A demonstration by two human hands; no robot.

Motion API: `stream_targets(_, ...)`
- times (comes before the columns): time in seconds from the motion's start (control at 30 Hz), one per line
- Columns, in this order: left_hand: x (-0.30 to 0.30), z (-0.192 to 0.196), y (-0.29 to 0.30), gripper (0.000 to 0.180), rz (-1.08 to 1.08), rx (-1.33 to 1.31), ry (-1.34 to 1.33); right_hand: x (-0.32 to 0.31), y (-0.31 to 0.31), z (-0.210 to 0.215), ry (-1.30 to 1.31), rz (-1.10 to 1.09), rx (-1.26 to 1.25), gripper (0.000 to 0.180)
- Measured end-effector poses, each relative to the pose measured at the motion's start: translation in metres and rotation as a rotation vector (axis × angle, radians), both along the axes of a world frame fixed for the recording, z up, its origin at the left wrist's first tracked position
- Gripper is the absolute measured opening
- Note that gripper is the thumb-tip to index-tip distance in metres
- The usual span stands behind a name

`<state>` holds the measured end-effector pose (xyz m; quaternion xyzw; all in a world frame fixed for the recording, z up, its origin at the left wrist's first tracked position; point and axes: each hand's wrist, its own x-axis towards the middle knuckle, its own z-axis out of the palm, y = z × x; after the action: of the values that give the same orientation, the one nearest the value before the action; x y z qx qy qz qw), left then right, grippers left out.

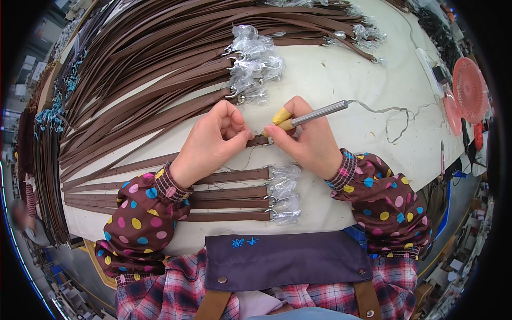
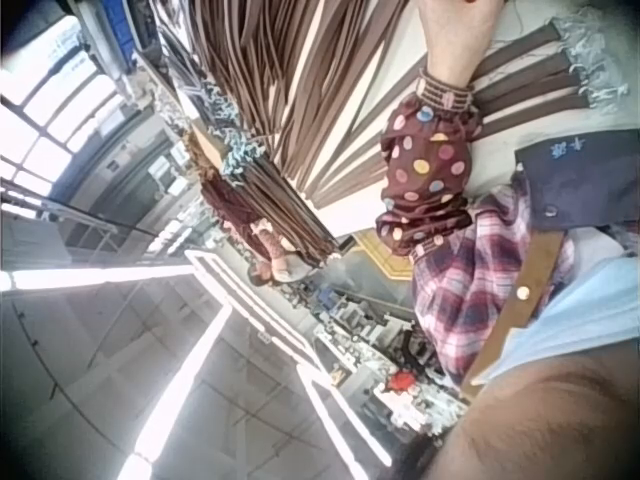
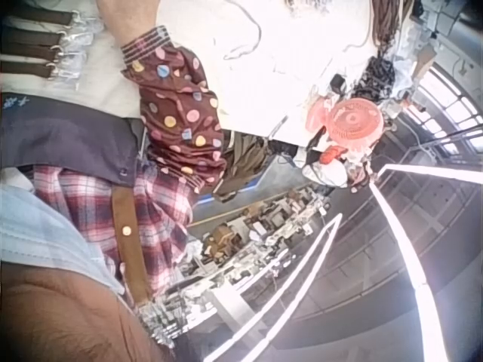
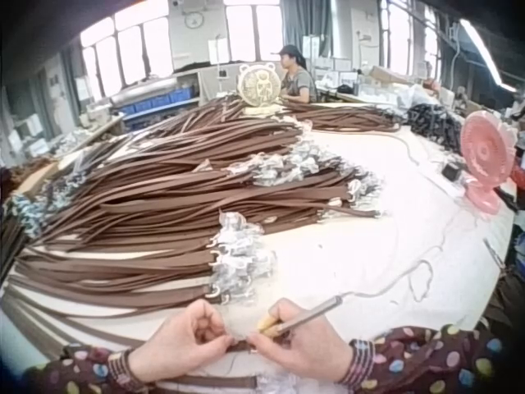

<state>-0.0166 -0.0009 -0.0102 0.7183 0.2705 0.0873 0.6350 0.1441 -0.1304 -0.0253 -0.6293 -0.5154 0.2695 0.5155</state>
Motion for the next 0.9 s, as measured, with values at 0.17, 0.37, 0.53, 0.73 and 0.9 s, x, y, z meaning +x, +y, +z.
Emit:
stream_targets(0.17, -0.001, 0.001, 0.000, 0.020, -0.012, -0.008, -0.006, 0.000, -0.002, -0.005, 0.015, 0.006, 0.052, 0.026)
stream_targets(0.37, -0.004, 0.002, 0.001, 0.019, -0.022, -0.035, -0.012, -0.001, -0.003, -0.002, 0.072, 0.075, -0.012, 0.023)
stream_targets(0.53, -0.003, 0.002, 0.001, 0.019, -0.035, -0.040, -0.006, 0.000, -0.005, 0.001, 0.076, 0.106, -0.102, 0.021)
stream_targets(0.73, -0.003, 0.002, 0.002, 0.019, -0.042, -0.027, -0.013, 0.001, -0.004, 0.000, 0.048, 0.109, -0.099, 0.021)
stream_targets(0.9, -0.003, 0.001, 0.002, 0.018, -0.042, -0.030, -0.014, 0.001, -0.004, -0.002, 0.055, 0.108, -0.098, 0.021)
